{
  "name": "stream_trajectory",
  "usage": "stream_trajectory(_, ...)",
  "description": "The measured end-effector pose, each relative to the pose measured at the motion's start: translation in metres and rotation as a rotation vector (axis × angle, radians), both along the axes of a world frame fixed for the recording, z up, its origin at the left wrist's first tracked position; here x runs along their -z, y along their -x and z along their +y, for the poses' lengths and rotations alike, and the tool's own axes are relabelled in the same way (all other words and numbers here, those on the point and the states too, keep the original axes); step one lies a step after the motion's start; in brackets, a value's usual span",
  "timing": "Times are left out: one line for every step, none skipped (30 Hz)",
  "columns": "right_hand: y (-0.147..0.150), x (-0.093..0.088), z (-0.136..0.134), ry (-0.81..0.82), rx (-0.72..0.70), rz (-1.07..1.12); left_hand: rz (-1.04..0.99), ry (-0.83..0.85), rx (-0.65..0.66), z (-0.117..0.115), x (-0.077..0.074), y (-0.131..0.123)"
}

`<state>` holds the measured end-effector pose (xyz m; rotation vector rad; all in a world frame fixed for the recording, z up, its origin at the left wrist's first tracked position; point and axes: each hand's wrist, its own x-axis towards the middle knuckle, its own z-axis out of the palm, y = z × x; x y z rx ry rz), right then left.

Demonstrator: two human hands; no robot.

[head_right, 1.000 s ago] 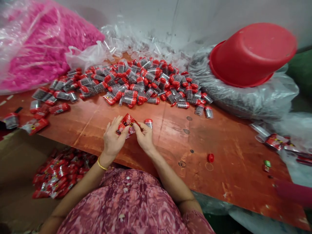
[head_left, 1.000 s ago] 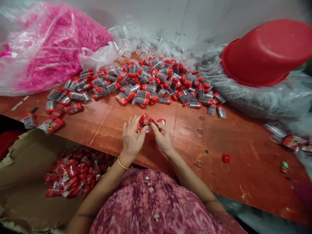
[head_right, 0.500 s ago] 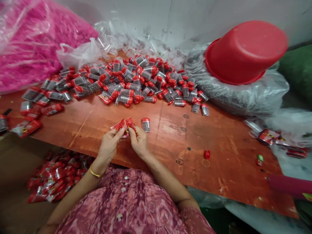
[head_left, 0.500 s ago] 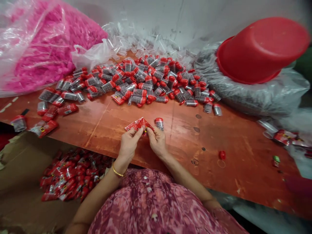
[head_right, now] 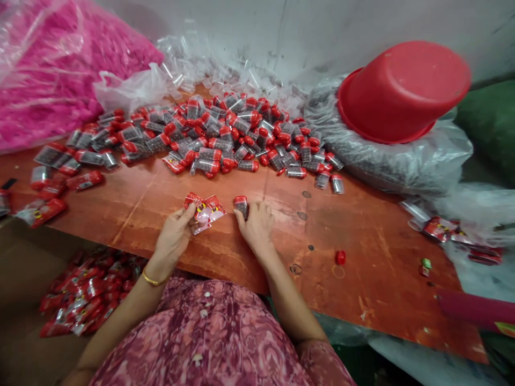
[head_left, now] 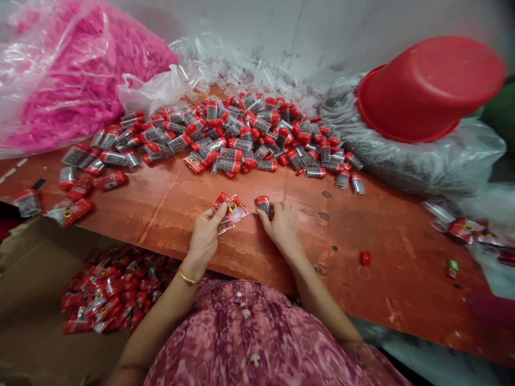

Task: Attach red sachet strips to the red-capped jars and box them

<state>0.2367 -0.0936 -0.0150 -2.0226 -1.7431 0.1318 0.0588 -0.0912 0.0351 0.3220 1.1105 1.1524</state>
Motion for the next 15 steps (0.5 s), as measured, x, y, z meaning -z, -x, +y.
stream_trajectory(-0.001, 0.003, 0.000, 0.016, -0.016, 0.007, -0.003, 0.008, 0.001, 0.000, 0.000, 0.000)
stream_trajectory(-0.001, 0.005, 0.000, 0.026, -0.027, 0.044, -0.006, 0.014, 0.001, 0.000, 0.000, 0.000)
stream_trajectory(0.000, 0.006, -0.001, 0.035, -0.036, 0.114, -0.008, 0.016, 0.000, 0.000, 0.000, 0.001)
stream_trajectory(0.000, 0.006, -0.003, 0.041, -0.045, 0.220, -0.010, 0.017, -0.002, 0.000, 0.000, 0.002)
stream_trajectory(0.000, 0.005, -0.005, 0.040, -0.055, 0.351, -0.013, 0.017, -0.005, 0.000, 0.001, 0.002)
stream_trajectory(0.001, 0.004, -0.007, 0.034, -0.068, 0.495, -0.017, 0.018, -0.008, 0.000, 0.001, 0.003)
stream_trajectory(0.001, 0.002, -0.010, 0.022, -0.083, 0.636, -0.023, 0.019, -0.012, 0.001, 0.001, 0.004)
stream_trajectory(0.001, -0.001, -0.014, 0.010, -0.098, 0.760, -0.030, 0.022, -0.015, 0.001, 0.000, 0.005)
stream_trajectory(0.001, -0.005, -0.017, -0.002, -0.112, 0.861, -0.036, 0.026, -0.013, 0.001, 0.000, 0.006)
stream_trajectory(0.001, -0.009, -0.021, -0.009, -0.125, 0.936, -0.043, 0.029, -0.006, 0.002, 0.000, 0.006)
stream_trajectory(0.002, -0.013, -0.025, -0.009, -0.139, 0.990, -0.047, 0.034, 0.006, 0.002, 0.000, 0.006)
stream_trajectory(0.002, -0.016, -0.028, -0.009, -0.150, 1.027, -0.050, 0.041, 0.022, 0.002, 0.000, 0.006)
stream_trajectory(0.003, -0.020, -0.031, -0.011, -0.160, 1.048, -0.051, 0.046, 0.039, 0.002, 0.001, 0.005)
stream_trajectory(0.003, -0.022, -0.033, -0.018, -0.169, 1.054, -0.055, 0.049, 0.057, 0.001, 0.001, 0.005)
stream_trajectory(0.004, -0.024, -0.035, -0.030, -0.175, 1.049, -0.061, 0.047, 0.070, 0.001, 0.002, 0.004)
